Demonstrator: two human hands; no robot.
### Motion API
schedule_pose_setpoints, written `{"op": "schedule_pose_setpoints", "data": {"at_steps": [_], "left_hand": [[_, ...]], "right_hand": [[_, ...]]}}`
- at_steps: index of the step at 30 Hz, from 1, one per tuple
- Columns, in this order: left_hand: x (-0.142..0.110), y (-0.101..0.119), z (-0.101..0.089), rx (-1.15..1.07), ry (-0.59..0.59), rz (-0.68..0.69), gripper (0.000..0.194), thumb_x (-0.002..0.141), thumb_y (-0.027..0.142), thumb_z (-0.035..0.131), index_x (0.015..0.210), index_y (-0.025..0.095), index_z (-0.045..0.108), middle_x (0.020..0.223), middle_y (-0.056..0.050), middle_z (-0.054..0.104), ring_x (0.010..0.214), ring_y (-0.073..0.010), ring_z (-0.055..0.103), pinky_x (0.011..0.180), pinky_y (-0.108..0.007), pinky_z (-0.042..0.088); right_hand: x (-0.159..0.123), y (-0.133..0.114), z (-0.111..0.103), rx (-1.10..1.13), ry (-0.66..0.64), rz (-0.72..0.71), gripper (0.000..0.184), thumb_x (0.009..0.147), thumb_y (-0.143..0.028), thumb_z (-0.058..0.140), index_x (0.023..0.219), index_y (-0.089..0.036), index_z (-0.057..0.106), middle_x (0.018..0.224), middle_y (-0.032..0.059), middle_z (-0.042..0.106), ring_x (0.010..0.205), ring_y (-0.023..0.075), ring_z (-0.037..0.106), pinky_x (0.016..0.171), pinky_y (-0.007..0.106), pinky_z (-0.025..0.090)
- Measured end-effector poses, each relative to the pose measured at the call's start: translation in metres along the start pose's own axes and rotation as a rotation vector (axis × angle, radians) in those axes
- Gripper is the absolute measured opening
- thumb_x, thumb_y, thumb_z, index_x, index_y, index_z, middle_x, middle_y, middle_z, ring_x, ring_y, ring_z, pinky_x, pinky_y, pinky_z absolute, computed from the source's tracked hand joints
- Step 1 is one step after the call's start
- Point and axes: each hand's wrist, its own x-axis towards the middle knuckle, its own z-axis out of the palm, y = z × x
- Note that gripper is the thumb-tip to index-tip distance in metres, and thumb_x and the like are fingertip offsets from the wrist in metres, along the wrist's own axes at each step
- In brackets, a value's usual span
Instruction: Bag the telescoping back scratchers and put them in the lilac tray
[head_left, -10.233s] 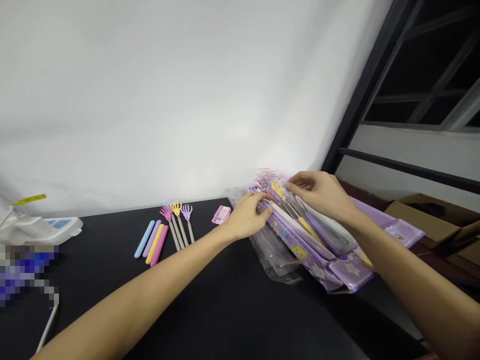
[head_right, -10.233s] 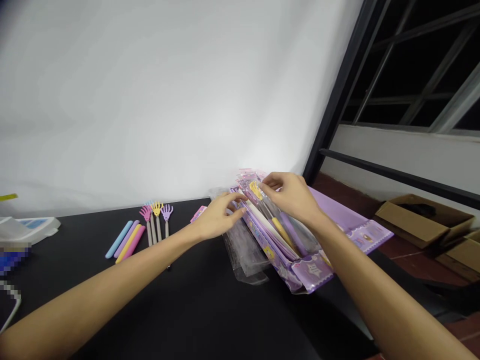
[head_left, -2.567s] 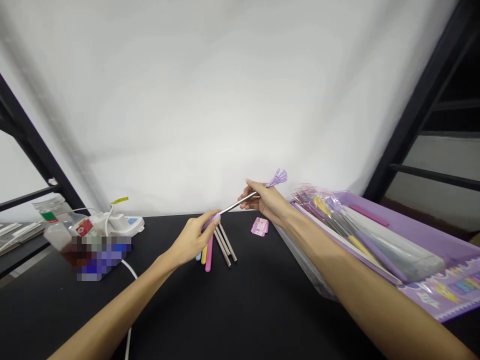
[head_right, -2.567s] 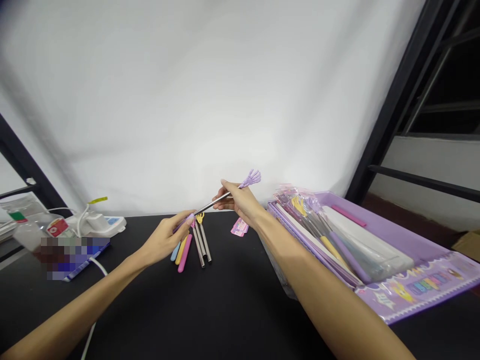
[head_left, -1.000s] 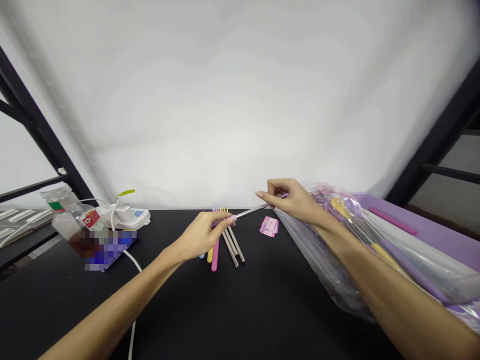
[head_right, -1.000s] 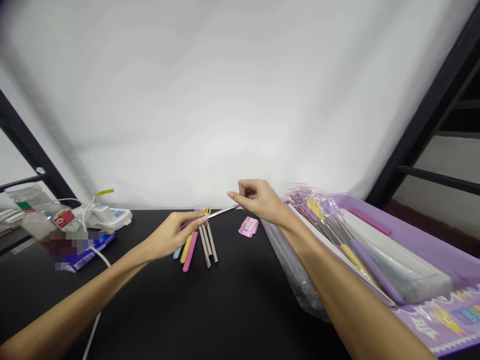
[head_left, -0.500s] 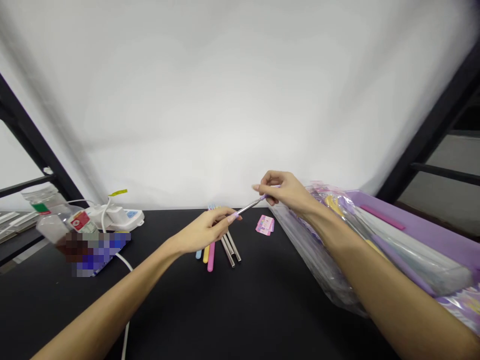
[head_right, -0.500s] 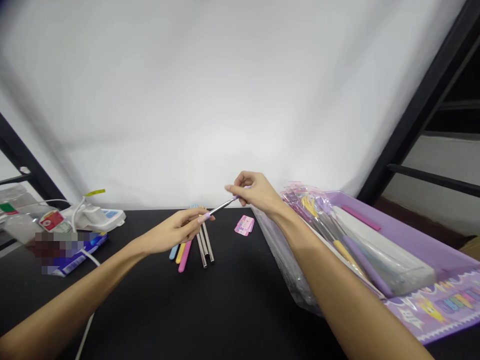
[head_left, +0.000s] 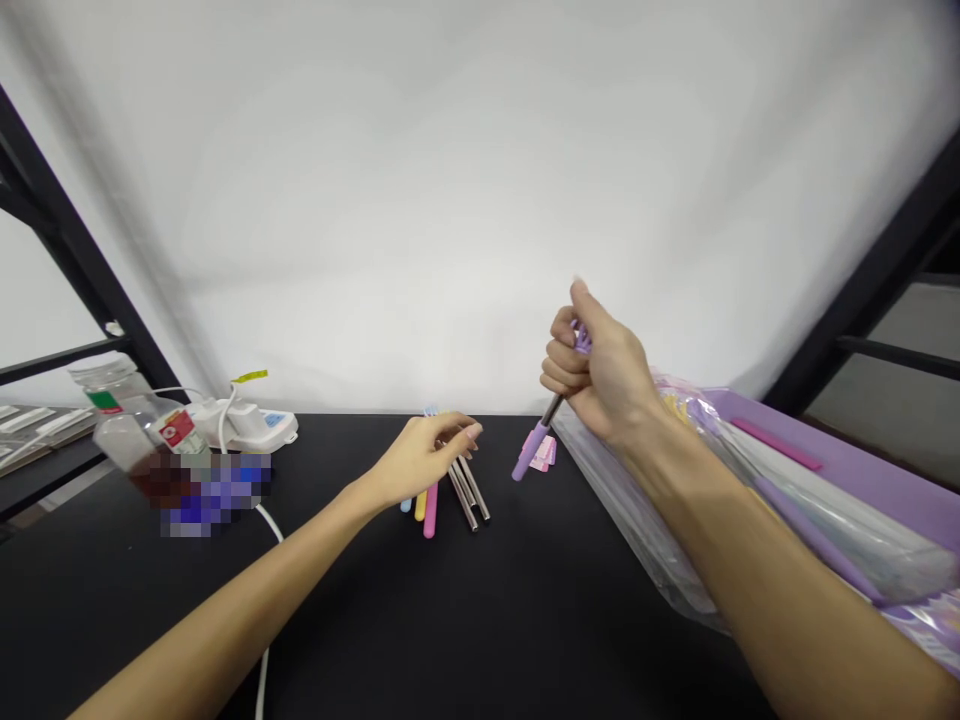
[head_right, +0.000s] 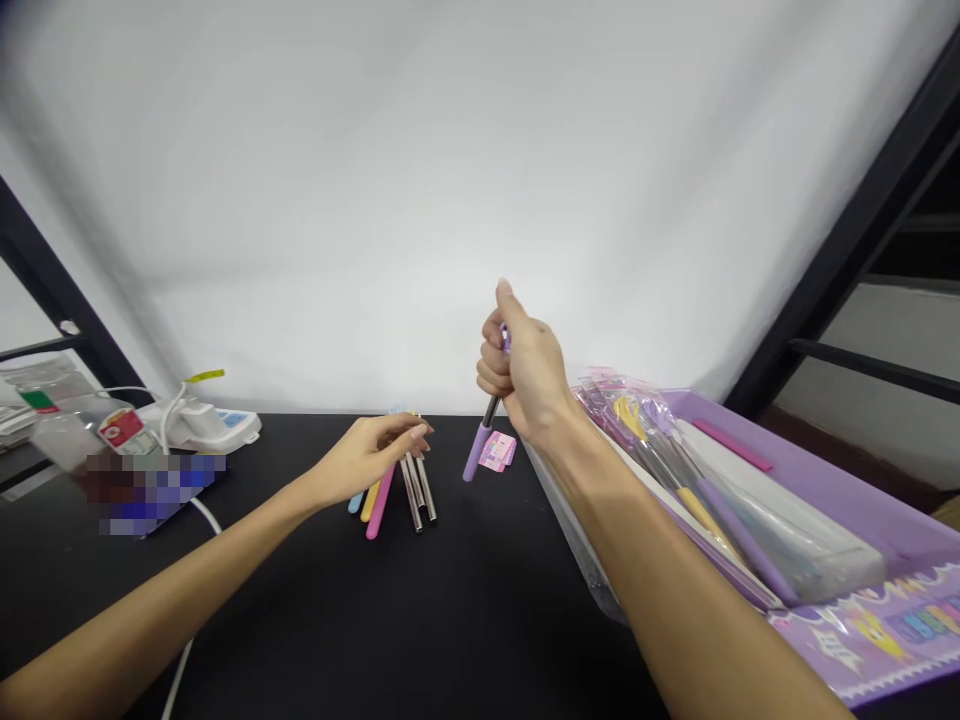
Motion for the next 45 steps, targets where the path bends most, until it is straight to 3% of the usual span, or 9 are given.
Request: {"op": "schedule_pose_setpoints", "data": {"at_steps": [5, 18, 27, 36, 39, 45], "left_hand": [[0.0, 0.0, -0.001, 0.011, -0.015, 0.009, 0.037, 0.097, 0.046, 0.046, 0.103, 0.016, 0.068, 0.089, -0.006, 0.072, 0.086, -0.0199, 0.07, 0.079, -0.029, 0.053], [0.004, 0.003, 0.004, 0.059, -0.036, 0.027, 0.035, 0.096, 0.045, 0.046, 0.098, 0.017, 0.068, 0.086, -0.006, 0.072, 0.075, -0.0185, 0.069, 0.072, -0.029, 0.053], [0.004, 0.002, 0.003, 0.058, -0.043, 0.018, 0.034, 0.096, 0.044, 0.047, 0.093, 0.017, 0.067, 0.085, -0.006, 0.071, 0.077, -0.0186, 0.07, 0.072, -0.028, 0.053], [0.002, 0.002, 0.007, 0.045, -0.071, 0.022, 0.037, 0.097, 0.044, 0.047, 0.107, 0.016, 0.067, 0.093, -0.007, 0.073, 0.083, -0.0197, 0.071, 0.076, -0.03, 0.055], [0.0, 0.006, 0.008, 0.086, -0.097, 0.048, 0.038, 0.099, 0.043, 0.043, 0.113, 0.018, 0.067, 0.099, -0.006, 0.074, 0.094, -0.0199, 0.07, 0.083, -0.03, 0.054], [-0.001, 0.009, 0.009, 0.167, -0.129, 0.057, 0.039, 0.1, 0.042, 0.039, 0.114, 0.021, 0.069, 0.104, -0.003, 0.074, 0.097, -0.0187, 0.069, 0.079, -0.027, 0.052]], "right_hand": [[0.0, 0.013, 0.011, -0.003, -0.016, 0.081, 0.061, 0.079, -0.072, 0.061, 0.057, -0.024, 0.03, 0.041, -0.011, 0.015, 0.035, 0.0042, 0.01, 0.038, 0.026, 0.005], [-0.001, 0.027, 0.017, -0.022, -0.155, 0.074, 0.062, 0.08, -0.071, 0.061, 0.056, -0.024, 0.03, 0.042, -0.0116, 0.015, 0.033, 0.0034, 0.01, 0.037, 0.024, 0.006], [0.003, 0.039, 0.012, 0.003, -0.144, 0.113, 0.06, 0.08, -0.067, 0.064, 0.056, -0.023, 0.032, 0.041, -0.0121, 0.015, 0.034, 0.0032, 0.011, 0.036, 0.023, 0.007], [0.005, 0.044, -0.006, 0.094, -0.08, 0.188, 0.059, 0.081, -0.065, 0.065, 0.059, -0.023, 0.03, 0.041, -0.0125, 0.014, 0.036, 0.0037, 0.007, 0.038, 0.022, 0.006], [0.008, 0.034, -0.015, 0.139, -0.054, 0.185, 0.059, 0.081, -0.063, 0.066, 0.06, -0.023, 0.029, 0.041, -0.0124, 0.013, 0.038, 0.0047, 0.006, 0.038, 0.023, 0.008], [0.004, -0.01, -0.016, 0.09, -0.07, 0.007, 0.057, 0.083, -0.06, 0.065, 0.06, -0.023, 0.028, 0.044, -0.0108, 0.012, 0.037, 0.0055, 0.007, 0.038, 0.025, 0.01]]}}
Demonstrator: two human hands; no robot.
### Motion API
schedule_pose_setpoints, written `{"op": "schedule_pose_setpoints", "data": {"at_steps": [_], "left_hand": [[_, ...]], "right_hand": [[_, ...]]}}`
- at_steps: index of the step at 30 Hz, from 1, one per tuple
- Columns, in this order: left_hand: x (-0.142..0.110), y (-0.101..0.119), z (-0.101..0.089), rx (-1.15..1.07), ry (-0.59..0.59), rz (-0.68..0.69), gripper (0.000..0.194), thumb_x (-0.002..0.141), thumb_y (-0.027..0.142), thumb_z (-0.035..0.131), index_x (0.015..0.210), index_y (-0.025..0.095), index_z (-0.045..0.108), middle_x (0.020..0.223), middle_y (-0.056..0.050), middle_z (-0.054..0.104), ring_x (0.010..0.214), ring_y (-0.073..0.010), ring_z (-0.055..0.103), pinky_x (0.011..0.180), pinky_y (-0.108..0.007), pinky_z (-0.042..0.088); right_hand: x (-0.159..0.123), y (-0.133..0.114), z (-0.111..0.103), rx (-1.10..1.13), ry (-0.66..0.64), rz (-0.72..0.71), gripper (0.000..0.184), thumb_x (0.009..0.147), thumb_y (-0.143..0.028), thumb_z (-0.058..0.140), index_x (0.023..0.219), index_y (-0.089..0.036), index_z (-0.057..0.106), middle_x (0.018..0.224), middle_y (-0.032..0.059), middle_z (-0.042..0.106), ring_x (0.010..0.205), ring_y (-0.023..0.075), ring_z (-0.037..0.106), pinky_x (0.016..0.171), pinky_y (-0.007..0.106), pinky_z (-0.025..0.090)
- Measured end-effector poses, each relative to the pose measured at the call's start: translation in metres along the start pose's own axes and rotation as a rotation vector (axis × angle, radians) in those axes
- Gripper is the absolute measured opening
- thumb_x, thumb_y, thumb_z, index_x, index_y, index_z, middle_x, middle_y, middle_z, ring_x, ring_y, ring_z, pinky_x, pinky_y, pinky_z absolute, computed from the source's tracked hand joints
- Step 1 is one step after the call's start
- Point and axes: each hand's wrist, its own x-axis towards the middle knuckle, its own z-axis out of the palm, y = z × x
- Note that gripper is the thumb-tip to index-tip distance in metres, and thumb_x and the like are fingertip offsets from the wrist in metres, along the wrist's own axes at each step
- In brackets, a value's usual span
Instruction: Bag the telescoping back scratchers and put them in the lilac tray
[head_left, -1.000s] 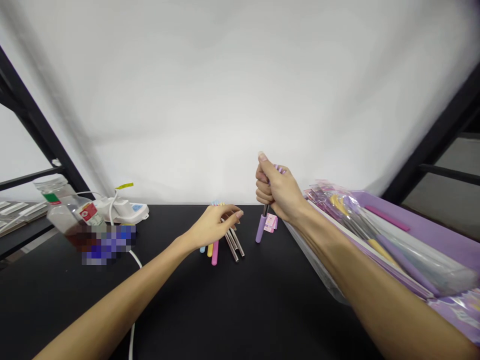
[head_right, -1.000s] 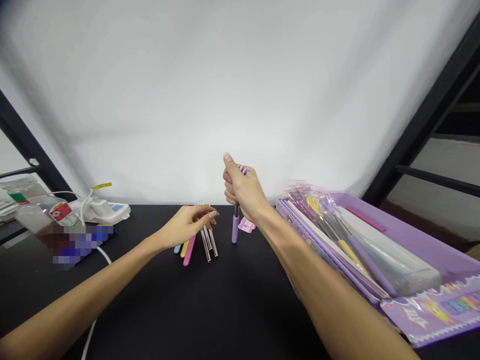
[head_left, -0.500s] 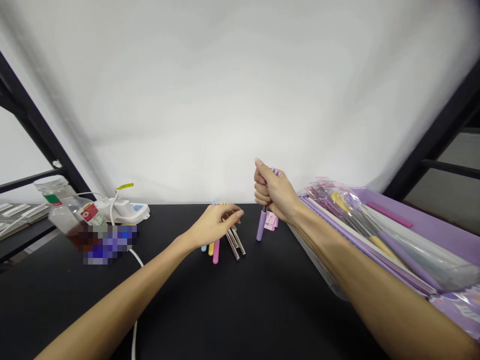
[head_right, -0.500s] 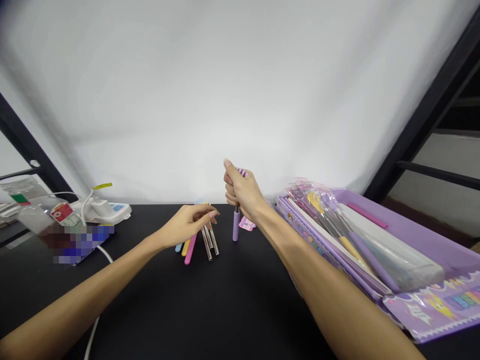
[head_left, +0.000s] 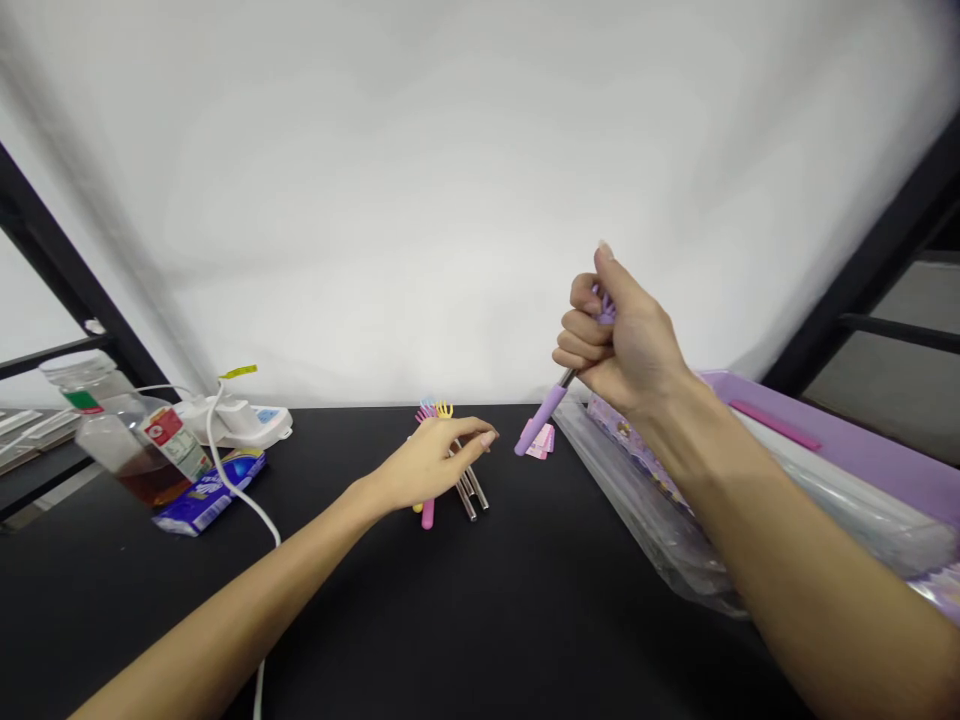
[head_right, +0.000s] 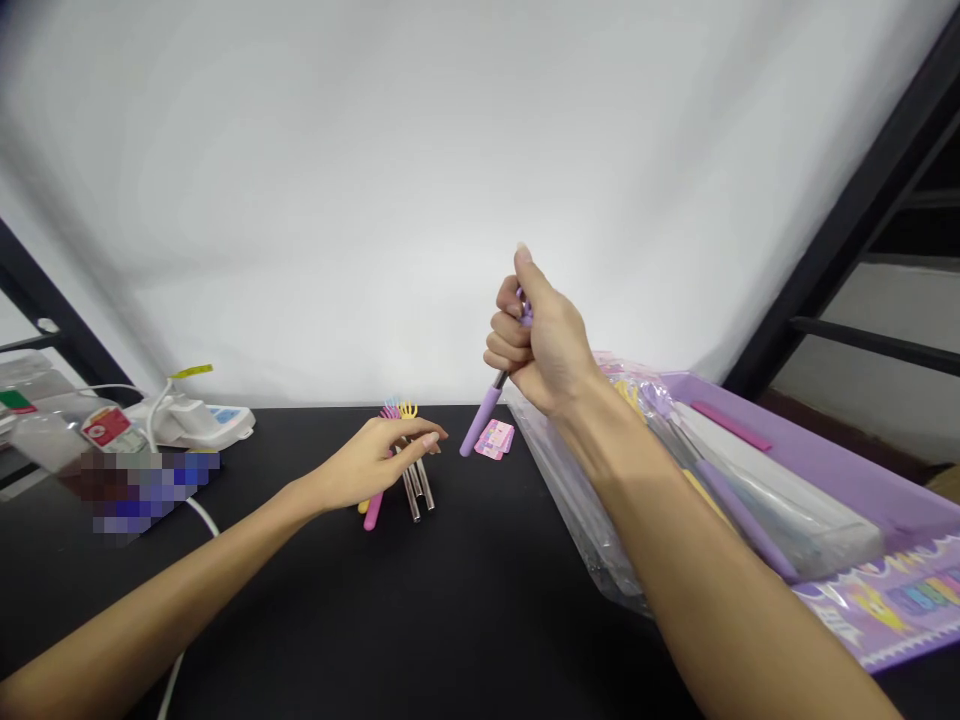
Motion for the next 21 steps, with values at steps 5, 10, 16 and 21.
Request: {"op": "schedule_pose_setpoints", "data": {"at_steps": [5, 10, 16, 21], "left_hand": [[0.001, -0.003, 0.002, 0.039, -0.019, -0.012, 0.036, 0.099, 0.037, 0.042, 0.112, 0.019, 0.07, 0.102, -0.005, 0.075, 0.092, -0.0177, 0.069, 0.079, -0.027, 0.051], [0.0, -0.002, 0.003, 0.074, -0.027, 0.014, 0.032, 0.098, 0.032, 0.044, 0.108, 0.018, 0.071, 0.097, -0.004, 0.075, 0.082, -0.0162, 0.068, 0.076, -0.027, 0.05], [0.0, -0.004, 0.002, 0.069, -0.029, 0.029, 0.03, 0.097, 0.029, 0.045, 0.108, 0.019, 0.071, 0.099, -0.004, 0.075, 0.084, -0.0164, 0.068, 0.076, -0.027, 0.051], [0.001, -0.004, 0.003, 0.045, -0.025, 0.04, 0.031, 0.097, 0.028, 0.044, 0.112, 0.018, 0.07, 0.099, -0.004, 0.074, 0.086, -0.0161, 0.068, 0.078, -0.027, 0.051]], "right_hand": [[-0.005, 0.017, 0.011, -0.042, -0.059, 0.098, 0.058, 0.082, -0.064, 0.064, 0.058, -0.023, 0.03, 0.041, -0.0113, 0.015, 0.035, 0.0044, 0.008, 0.037, 0.024, 0.007], [-0.002, 0.047, 0.013, -0.084, -0.092, 0.13, 0.058, 0.082, -0.064, 0.064, 0.057, -0.023, 0.032, 0.04, -0.0122, 0.016, 0.035, 0.0032, 0.01, 0.036, 0.022, 0.008], [0.001, 0.049, 0.009, -0.081, -0.056, 0.126, 0.056, 0.086, -0.056, 0.064, 0.056, -0.022, 0.03, 0.04, -0.0123, 0.015, 0.034, 0.0029, 0.01, 0.036, 0.021, 0.008], [-0.002, 0.051, 0.014, -0.112, -0.105, 0.114, 0.055, 0.09, -0.052, 0.061, 0.056, -0.022, 0.029, 0.041, -0.0122, 0.015, 0.034, 0.0028, 0.011, 0.035, 0.02, 0.009]]}}
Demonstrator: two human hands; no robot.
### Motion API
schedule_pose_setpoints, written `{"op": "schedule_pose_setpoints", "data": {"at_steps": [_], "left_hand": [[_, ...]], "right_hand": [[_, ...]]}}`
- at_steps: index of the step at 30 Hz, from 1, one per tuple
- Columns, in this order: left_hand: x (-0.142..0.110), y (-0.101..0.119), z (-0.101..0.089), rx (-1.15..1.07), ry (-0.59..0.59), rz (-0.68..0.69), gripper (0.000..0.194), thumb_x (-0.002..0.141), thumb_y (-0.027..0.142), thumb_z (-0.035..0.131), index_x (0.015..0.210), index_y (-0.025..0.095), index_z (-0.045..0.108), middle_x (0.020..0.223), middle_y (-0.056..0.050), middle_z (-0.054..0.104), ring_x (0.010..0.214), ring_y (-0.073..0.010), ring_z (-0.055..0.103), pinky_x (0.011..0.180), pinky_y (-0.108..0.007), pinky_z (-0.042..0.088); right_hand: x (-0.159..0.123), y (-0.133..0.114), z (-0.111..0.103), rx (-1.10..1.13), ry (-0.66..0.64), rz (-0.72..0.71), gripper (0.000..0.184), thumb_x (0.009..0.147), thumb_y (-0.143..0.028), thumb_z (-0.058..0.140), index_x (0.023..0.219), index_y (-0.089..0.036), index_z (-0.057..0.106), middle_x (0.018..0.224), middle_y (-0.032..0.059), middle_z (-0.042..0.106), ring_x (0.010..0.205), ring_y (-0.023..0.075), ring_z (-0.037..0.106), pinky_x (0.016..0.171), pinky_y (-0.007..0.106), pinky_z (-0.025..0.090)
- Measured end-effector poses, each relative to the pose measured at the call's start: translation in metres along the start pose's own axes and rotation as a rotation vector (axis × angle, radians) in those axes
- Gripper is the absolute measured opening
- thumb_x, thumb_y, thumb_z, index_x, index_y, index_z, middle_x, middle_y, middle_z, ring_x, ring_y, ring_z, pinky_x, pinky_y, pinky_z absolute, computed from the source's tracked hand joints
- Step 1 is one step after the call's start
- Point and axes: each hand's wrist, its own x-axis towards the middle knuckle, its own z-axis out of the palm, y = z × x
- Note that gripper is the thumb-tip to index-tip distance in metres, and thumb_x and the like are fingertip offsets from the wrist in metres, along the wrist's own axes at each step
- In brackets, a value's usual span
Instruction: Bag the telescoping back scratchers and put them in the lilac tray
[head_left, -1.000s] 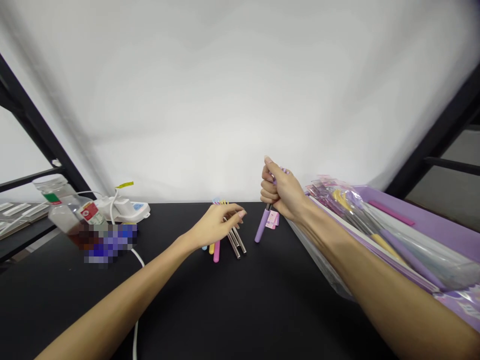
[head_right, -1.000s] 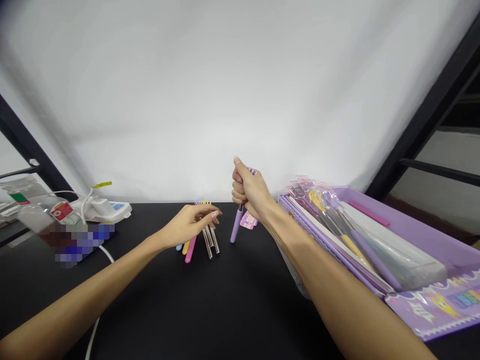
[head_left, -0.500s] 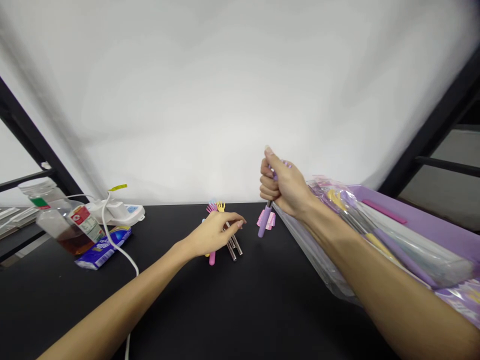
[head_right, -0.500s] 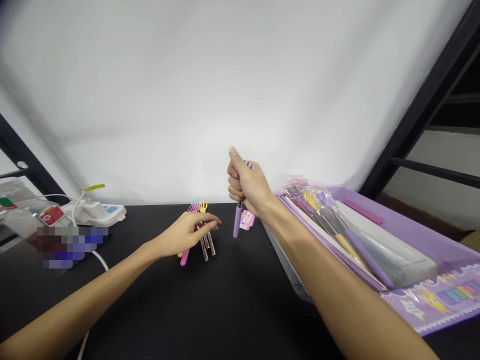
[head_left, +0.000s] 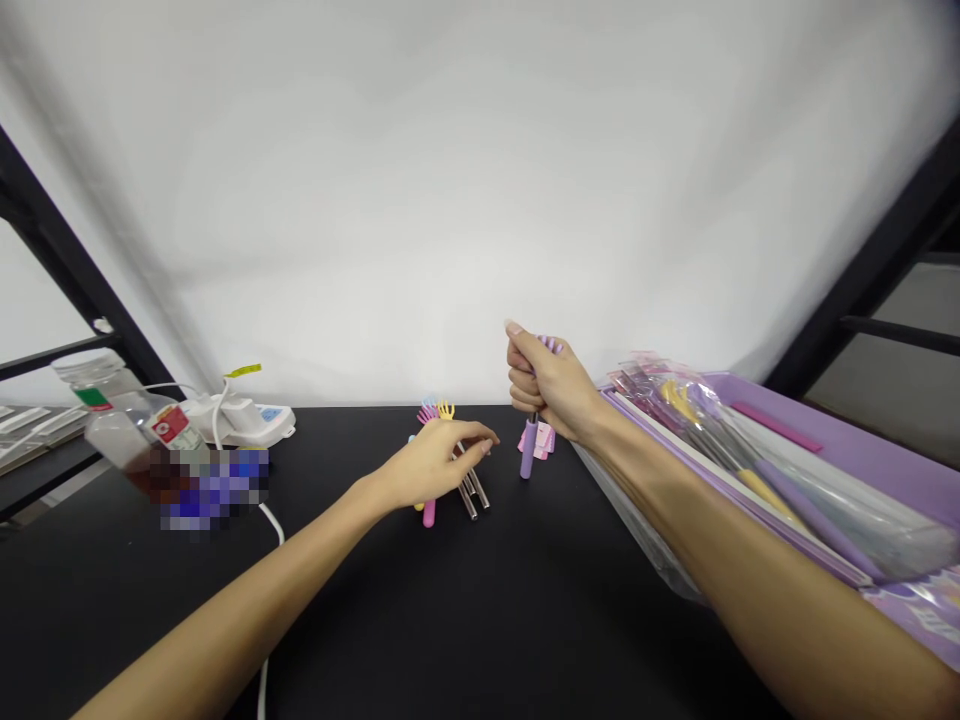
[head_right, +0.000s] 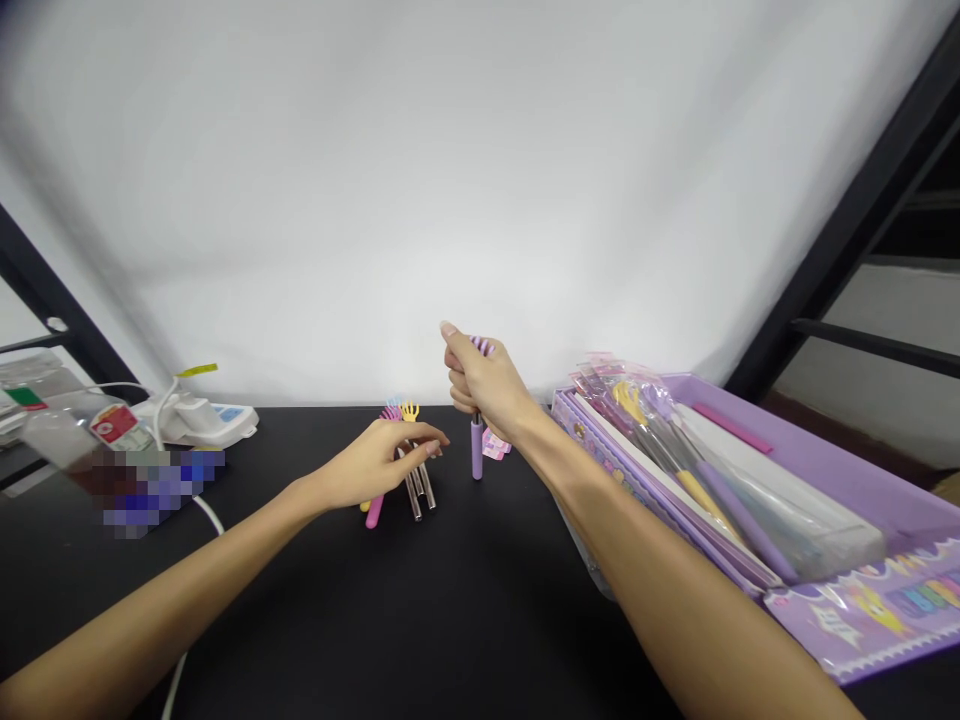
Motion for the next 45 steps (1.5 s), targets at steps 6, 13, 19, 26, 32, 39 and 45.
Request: {"op": "schedule_pose_setpoints", "data": {"at_steps": [6, 13, 19, 26, 32, 39, 45], "left_hand": [[0.0, 0.002, 0.0, -0.01, -0.005, 0.005, 0.032, 0.098, 0.028, 0.043, 0.111, 0.017, 0.07, 0.096, -0.004, 0.074, 0.082, -0.0153, 0.067, 0.076, -0.026, 0.05], [0.001, 0.0, 0.002, -0.009, -0.01, 0.017, 0.033, 0.098, 0.029, 0.042, 0.113, 0.017, 0.07, 0.096, -0.005, 0.074, 0.085, -0.0156, 0.067, 0.075, -0.025, 0.05], [0.0, 0.006, 0.006, -0.033, 0.021, 0.013, 0.034, 0.099, 0.033, 0.043, 0.115, 0.017, 0.068, 0.095, -0.004, 0.074, 0.081, -0.0155, 0.067, 0.076, -0.027, 0.051], [0.001, 0.02, 0.019, -0.203, 0.156, 0.021, 0.042, 0.098, 0.043, 0.047, 0.133, 0.02, 0.054, 0.097, -0.005, 0.071, 0.083, -0.0183, 0.067, 0.077, -0.03, 0.051], [0.002, 0.01, 0.001, -0.003, 0.308, -0.101, 0.037, 0.1, 0.044, 0.04, 0.13, 0.026, 0.051, 0.055, 0.009, 0.041, 0.048, -0.011, 0.041, 0.053, -0.023, 0.035], [0.0, -0.001, -0.018, 0.411, 0.217, 0.026, 0.028, 0.101, 0.04, 0.039, 0.114, 0.026, 0.06, 0.086, 0.0, 0.065, 0.07, -0.0149, 0.058, 0.066, -0.026, 0.04], [0.0, 0.001, -0.018, 0.532, 0.169, 0.095, 0.027, 0.103, 0.037, 0.038, 0.112, 0.022, 0.058, 0.099, -0.004, 0.068, 0.075, -0.0165, 0.063, 0.066, -0.027, 0.042]], "right_hand": [[-0.002, 0.002, 0.005, -0.017, -0.015, 0.006, 0.052, 0.093, -0.044, 0.057, 0.056, -0.022, 0.028, 0.042, -0.0121, 0.014, 0.034, 0.0029, 0.011, 0.035, 0.02, 0.011], [0.0, 0.002, 0.001, 0.0, 0.034, 0.014, 0.051, 0.093, -0.04, 0.057, 0.055, -0.022, 0.028, 0.041, -0.0123, 0.014, 0.034, 0.0031, 0.009, 0.036, 0.02, 0.01], [-0.002, 0.0, -0.006, 0.018, 0.038, 0.034, 0.049, 0.093, -0.042, 0.057, 0.056, -0.022, 0.03, 0.041, -0.0116, 0.016, 0.036, 0.0045, 0.009, 0.038, 0.022, 0.009], [-0.006, -0.01, -0.007, 0.228, 0.058, -0.015, 0.033, 0.083, -0.033, 0.062, 0.066, -0.023, 0.037, 0.051, -0.0093, 0.019, 0.044, 0.0083, 0.015, 0.044, 0.024, 0.026], [0.0, -0.005, -0.017, 0.029, 0.047, -0.106, 0.027, 0.066, -0.02, 0.077, 0.082, -0.023, 0.055, 0.078, -0.0014, 0.059, 0.082, 0.0161, 0.059, 0.08, 0.032, 0.049], [-0.004, -0.015, -0.053, -0.851, -0.286, -0.099, 0.024, 0.078, -0.039, 0.073, 0.088, -0.017, 0.07, 0.086, 0.006, 0.072, 0.079, 0.0199, 0.065, 0.076, 0.032, 0.048], [-0.006, -0.015, -0.045, -1.016, -0.514, -0.038, 0.037, 0.087, -0.049, 0.059, 0.085, -0.015, 0.074, 0.077, 0.0066, 0.073, 0.071, 0.0191, 0.063, 0.066, 0.028, 0.043]]}}
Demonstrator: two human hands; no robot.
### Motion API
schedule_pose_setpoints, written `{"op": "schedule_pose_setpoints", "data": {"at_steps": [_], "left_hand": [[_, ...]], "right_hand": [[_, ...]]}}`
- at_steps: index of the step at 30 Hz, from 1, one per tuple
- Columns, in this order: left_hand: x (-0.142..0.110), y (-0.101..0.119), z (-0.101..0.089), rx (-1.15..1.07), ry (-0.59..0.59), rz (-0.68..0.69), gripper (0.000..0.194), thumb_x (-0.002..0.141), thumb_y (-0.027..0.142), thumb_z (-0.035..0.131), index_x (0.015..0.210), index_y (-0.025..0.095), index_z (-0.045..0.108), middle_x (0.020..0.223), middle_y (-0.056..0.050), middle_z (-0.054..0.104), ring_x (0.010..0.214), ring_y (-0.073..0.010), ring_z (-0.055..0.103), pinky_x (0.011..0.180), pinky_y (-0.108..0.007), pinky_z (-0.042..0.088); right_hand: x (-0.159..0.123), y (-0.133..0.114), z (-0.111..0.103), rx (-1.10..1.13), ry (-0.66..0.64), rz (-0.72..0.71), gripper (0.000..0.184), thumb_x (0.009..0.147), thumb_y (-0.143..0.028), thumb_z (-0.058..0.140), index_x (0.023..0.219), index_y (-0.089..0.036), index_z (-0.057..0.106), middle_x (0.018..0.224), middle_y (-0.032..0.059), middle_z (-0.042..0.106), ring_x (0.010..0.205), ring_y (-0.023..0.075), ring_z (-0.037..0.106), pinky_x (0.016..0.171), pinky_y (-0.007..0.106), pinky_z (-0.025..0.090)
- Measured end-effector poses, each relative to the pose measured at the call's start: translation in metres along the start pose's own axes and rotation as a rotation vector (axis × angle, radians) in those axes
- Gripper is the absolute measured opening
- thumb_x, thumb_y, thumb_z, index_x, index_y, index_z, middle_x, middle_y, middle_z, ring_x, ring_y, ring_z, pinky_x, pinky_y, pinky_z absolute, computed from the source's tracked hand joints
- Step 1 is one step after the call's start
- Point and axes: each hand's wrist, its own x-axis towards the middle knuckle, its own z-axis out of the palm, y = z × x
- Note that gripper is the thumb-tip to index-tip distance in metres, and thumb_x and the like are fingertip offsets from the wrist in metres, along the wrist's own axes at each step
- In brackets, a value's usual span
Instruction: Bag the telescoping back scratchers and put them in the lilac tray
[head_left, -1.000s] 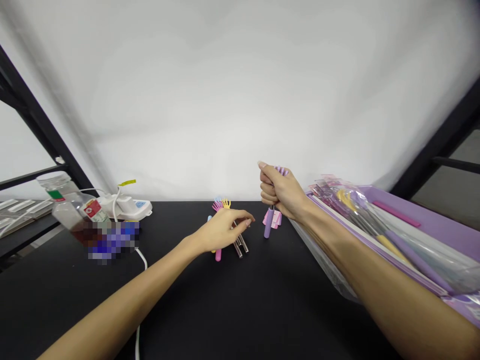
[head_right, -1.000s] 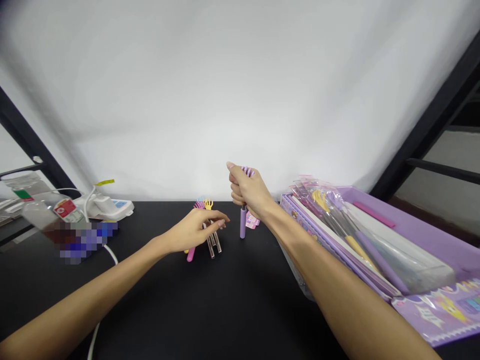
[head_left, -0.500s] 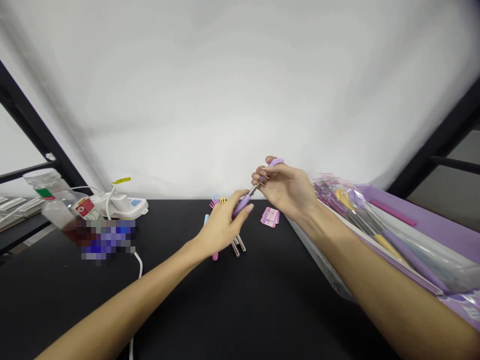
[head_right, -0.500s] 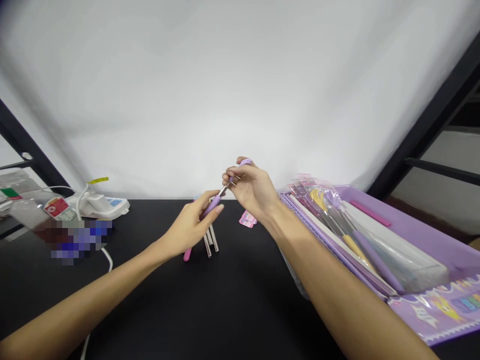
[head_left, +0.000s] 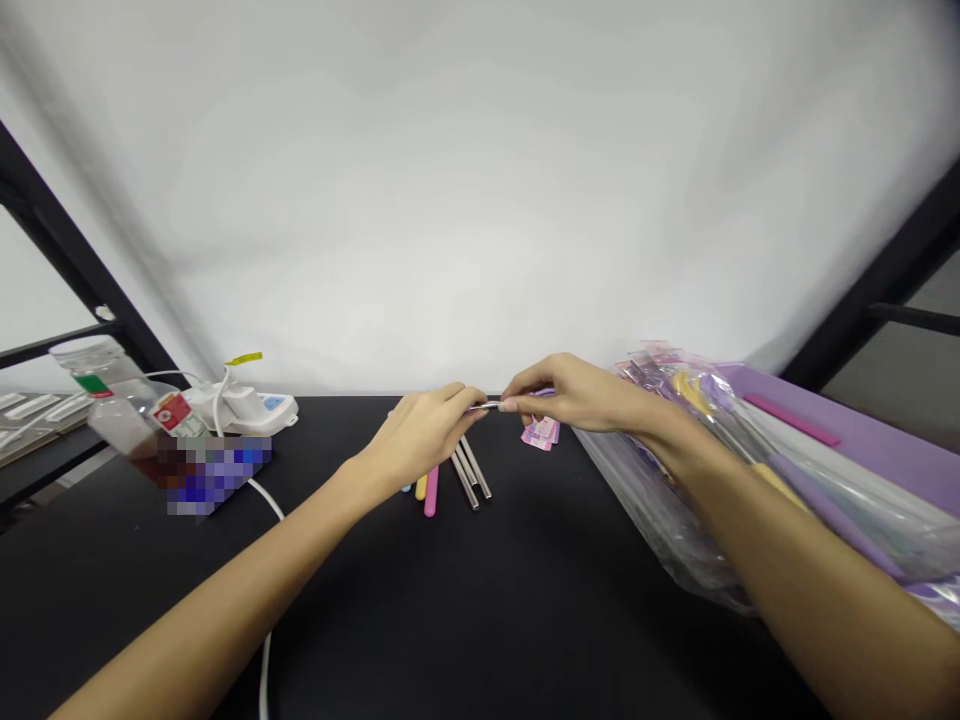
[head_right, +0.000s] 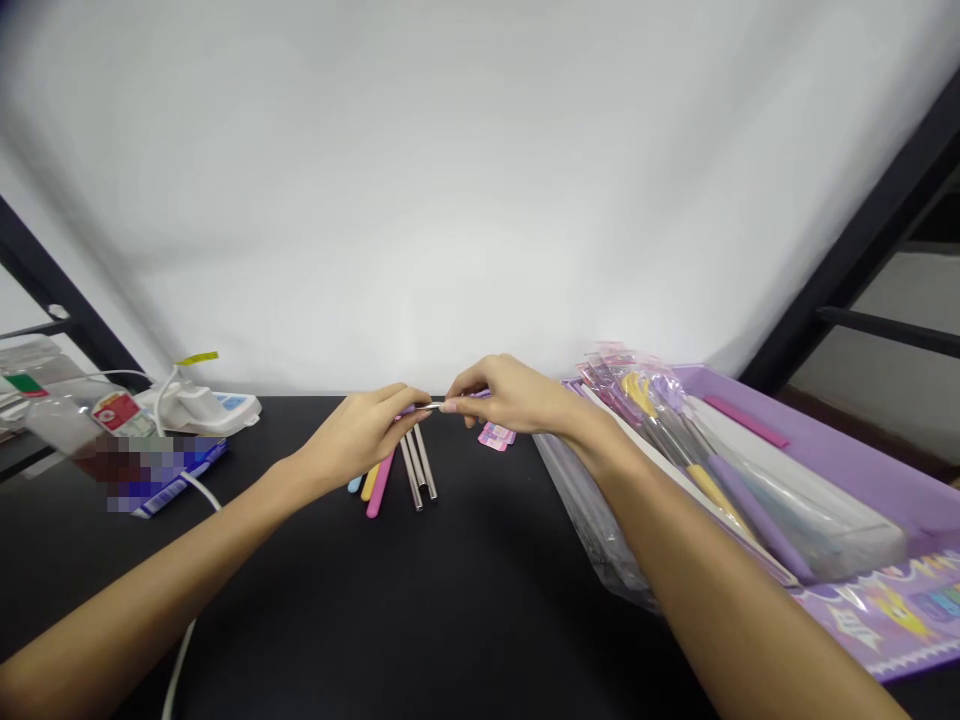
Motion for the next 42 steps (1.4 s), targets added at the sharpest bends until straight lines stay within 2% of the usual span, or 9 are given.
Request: {"op": "schedule_pose_setpoints", "data": {"at_steps": [6, 10, 14, 20, 25, 29, 34, 39, 42], "left_hand": [[-0.005, -0.042, -0.014, 0.09, -0.033, -0.102, 0.012, 0.098, 0.029, 0.046, 0.101, 0.02, 0.054, 0.086, -0.004, 0.066, 0.074, -0.0197, 0.062, 0.063, -0.028, 0.042], [-0.003, -0.032, -0.008, 0.261, -0.081, -0.002, 0.029, 0.101, 0.041, 0.04, 0.113, 0.024, 0.06, 0.087, -0.004, 0.066, 0.072, -0.0197, 0.064, 0.06, -0.028, 0.038], [-0.003, -0.025, -0.003, 0.184, -0.056, 0.044, 0.029, 0.102, 0.034, 0.038, 0.107, 0.02, 0.064, 0.092, -0.006, 0.068, 0.079, -0.0191, 0.066, 0.067, -0.028, 0.043], [-0.007, -0.058, -0.012, 0.271, 0.01, -0.201, 0.013, 0.092, 0.015, 0.048, 0.091, 0.02, 0.06, 0.088, -0.007, 0.071, 0.078, -0.022, 0.067, 0.064, -0.029, 0.042], [0.0, -0.038, -0.004, 0.224, -0.038, -0.013, 0.028, 0.101, 0.037, 0.043, 0.119, 0.023, 0.059, 0.098, -0.005, 0.075, 0.081, -0.0208, 0.07, 0.065, -0.027, 0.043], [0.003, -0.031, -0.005, 0.219, 0.01, 0.026, 0.03, 0.102, 0.035, 0.041, 0.104, 0.021, 0.067, 0.094, -0.006, 0.076, 0.081, -0.0202, 0.071, 0.066, -0.027, 0.043], [0.001, -0.047, -0.012, 0.381, -0.005, -0.151, 0.02, 0.095, 0.033, 0.055, 0.087, 0.021, 0.069, 0.079, -0.004, 0.075, 0.07, -0.021, 0.069, 0.057, -0.027, 0.035], [0.01, -0.035, -0.002, 0.327, -0.088, 0.065, 0.029, 0.101, 0.037, 0.044, 0.107, 0.022, 0.068, 0.083, -0.004, 0.074, 0.072, -0.0201, 0.068, 0.058, -0.028, 0.035], [0.013, -0.031, 0.003, 0.291, -0.094, 0.091, 0.03, 0.102, 0.033, 0.04, 0.103, 0.02, 0.068, 0.083, -0.005, 0.073, 0.072, -0.0194, 0.068, 0.061, -0.027, 0.038]], "right_hand": [[-0.017, 0.022, -0.03, -0.228, 0.015, 0.131, 0.03, 0.086, -0.042, 0.058, 0.078, -0.018, 0.073, 0.077, 0.0052, 0.072, 0.068, 0.018, 0.059, 0.062, 0.028, 0.038], [-0.017, 0.021, -0.029, -0.268, -0.064, 0.195, 0.022, 0.083, -0.037, 0.061, 0.084, -0.02, 0.073, 0.082, 0.006, 0.073, 0.074, 0.0203, 0.061, 0.064, 0.029, 0.039], [-0.012, 0.016, -0.02, -0.182, -0.092, 0.147, 0.026, 0.086, -0.041, 0.057, 0.088, -0.019, 0.071, 0.076, 0.0042, 0.068, 0.067, 0.0172, 0.056, 0.061, 0.028, 0.037], [-0.027, 0.03, -0.042, -0.175, -0.042, 0.186, 0.037, 0.086, -0.051, 0.055, 0.071, -0.018, 0.063, 0.062, 0.0001, 0.055, 0.058, 0.0144, 0.045, 0.058, 0.029, 0.032], [-0.03, 0.024, -0.047, -0.18, -0.047, 0.164, 0.036, 0.086, -0.051, 0.056, 0.073, -0.019, 0.062, 0.067, 0.0011, 0.054, 0.063, 0.0148, 0.044, 0.059, 0.029, 0.032], [-0.031, 0.021, -0.049, -0.152, -0.113, 0.154, 0.038, 0.086, -0.053, 0.055, 0.068, -0.02, 0.056, 0.063, -0.0011, 0.047, 0.059, 0.0137, 0.038, 0.057, 0.029, 0.03], [-0.033, 0.027, -0.057, -0.147, -0.212, 0.209, 0.034, 0.085, -0.045, 0.057, 0.062, -0.02, 0.053, 0.062, 0.0003, 0.052, 0.059, 0.0147, 0.043, 0.059, 0.029, 0.032], [-0.025, 0.027, -0.055, -0.221, -0.201, 0.24, 0.031, 0.085, -0.043, 0.056, 0.065, -0.019, 0.057, 0.066, 0.0022, 0.058, 0.062, 0.0162, 0.049, 0.06, 0.029, 0.035], [-0.03, 0.028, -0.055, -0.224, -0.198, 0.222, 0.031, 0.086, -0.045, 0.056, 0.067, -0.02, 0.058, 0.066, 0.0012, 0.055, 0.06, 0.0152, 0.044, 0.059, 0.029, 0.033]]}}
